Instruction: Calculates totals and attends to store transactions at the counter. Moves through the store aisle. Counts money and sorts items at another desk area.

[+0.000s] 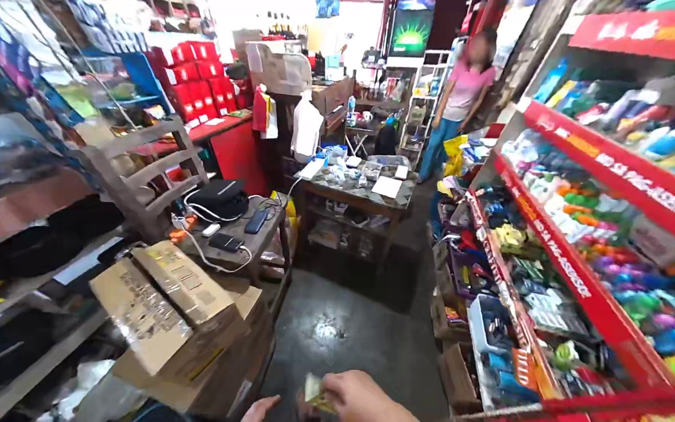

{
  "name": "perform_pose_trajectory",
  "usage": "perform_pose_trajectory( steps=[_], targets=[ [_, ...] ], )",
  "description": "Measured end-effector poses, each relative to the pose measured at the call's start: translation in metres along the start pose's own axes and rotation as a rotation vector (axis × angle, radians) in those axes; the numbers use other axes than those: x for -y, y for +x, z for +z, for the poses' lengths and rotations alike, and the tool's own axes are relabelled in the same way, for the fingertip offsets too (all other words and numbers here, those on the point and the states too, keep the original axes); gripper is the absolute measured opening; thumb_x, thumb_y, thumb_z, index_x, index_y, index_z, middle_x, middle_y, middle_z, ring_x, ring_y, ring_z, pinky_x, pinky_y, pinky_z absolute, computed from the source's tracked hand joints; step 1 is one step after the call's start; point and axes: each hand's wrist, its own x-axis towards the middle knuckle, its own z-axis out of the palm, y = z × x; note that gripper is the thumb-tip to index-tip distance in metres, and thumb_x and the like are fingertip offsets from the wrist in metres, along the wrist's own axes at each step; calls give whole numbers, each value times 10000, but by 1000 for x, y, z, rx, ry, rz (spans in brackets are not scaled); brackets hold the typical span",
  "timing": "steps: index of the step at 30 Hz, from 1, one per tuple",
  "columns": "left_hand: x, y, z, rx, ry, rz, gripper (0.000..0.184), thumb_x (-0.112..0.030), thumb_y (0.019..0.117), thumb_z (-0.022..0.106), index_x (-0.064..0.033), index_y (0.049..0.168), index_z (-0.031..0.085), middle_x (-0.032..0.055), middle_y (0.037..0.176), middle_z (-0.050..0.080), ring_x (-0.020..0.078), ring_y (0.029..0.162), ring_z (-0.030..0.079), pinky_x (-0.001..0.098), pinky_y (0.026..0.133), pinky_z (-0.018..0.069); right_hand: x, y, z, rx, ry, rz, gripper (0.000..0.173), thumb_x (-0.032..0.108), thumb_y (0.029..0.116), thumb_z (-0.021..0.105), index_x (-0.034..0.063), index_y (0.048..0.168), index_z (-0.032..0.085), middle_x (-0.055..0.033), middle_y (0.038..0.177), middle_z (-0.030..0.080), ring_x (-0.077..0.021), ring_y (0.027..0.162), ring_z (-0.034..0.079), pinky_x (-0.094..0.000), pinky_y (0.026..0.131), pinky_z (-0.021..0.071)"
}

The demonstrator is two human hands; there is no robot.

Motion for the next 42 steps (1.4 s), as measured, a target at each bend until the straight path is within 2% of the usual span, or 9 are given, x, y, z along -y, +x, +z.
perform_pose_trajectory(
  steps=[5,12,18,22,25,29,33,37,42],
  targets=[
    [-27,191,-28,137,-40,145,267,-217,1007,630,1,1104,748,168,1136,724,266,1077,691,468,998,532,-49,92,-85,-97,-95,-22,274,135,1051,494,37,1228,679,-207,1080,728,-392,1068,697,-606,938,526],
    [-113,433,-89,436,-89,426,628,-232,824,817,-4,1364,591,206,1401,584,333,1308,548,507,1088,452,-125,157,-218,-390,-88,41,238,96,999,560,28,1147,734,-180,997,752,-357,977,734,-571,888,569],
    [-150,550,-115,587,-128,350,446,-158,987,373,55,1276,638,234,1198,686,292,1127,668,492,1021,502,-200,216,-318,-540,-24,142,260,110,996,557,28,1167,735,-177,971,755,-356,959,734,-564,898,562],
    [-139,626,-140,492,-225,225,495,-375,1036,478,18,1304,616,159,1139,704,194,978,696,421,884,571,-253,293,-380,-562,-103,44,252,84,982,561,38,1153,740,-166,961,758,-347,947,741,-551,870,578],
    [-146,691,-159,238,-202,31,309,-228,1032,581,15,1191,685,139,1046,730,184,936,709,412,905,571,-281,358,-439,-510,-91,-86,243,79,975,566,38,1138,742,-156,969,760,-334,959,741,-539,884,576],
    [-162,758,-185,-152,-628,-300,282,-106,1080,439,23,1215,651,104,979,739,167,846,723,359,776,617,-305,437,-493,-234,-18,-316,326,250,1016,607,8,1213,701,-182,1200,714,-356,1176,662,-542,1008,517],
    [-183,813,-208,-312,-999,-528,483,-318,1132,220,-12,1140,593,77,855,718,168,738,706,343,700,598,-332,504,-513,-71,-156,-407,474,285,965,705,64,1373,612,-212,1414,583,-437,1324,528,-586,1027,485],
    [-171,870,-229,-167,-1022,-529,591,-393,1128,145,-20,1349,546,112,1040,734,203,901,722,373,817,593,-370,553,-548,-221,-106,-363,285,-3,972,556,39,1214,699,-179,1223,699,-384,1166,658,-540,939,556],
    [-150,967,-252,49,-694,-317,641,-271,1020,549,-59,1576,309,148,1466,524,253,1224,612,432,962,552,-414,590,-610,-330,134,-106,303,22,978,553,19,1234,715,-181,1211,722,-343,1177,676,-534,1040,514]
  ],
)
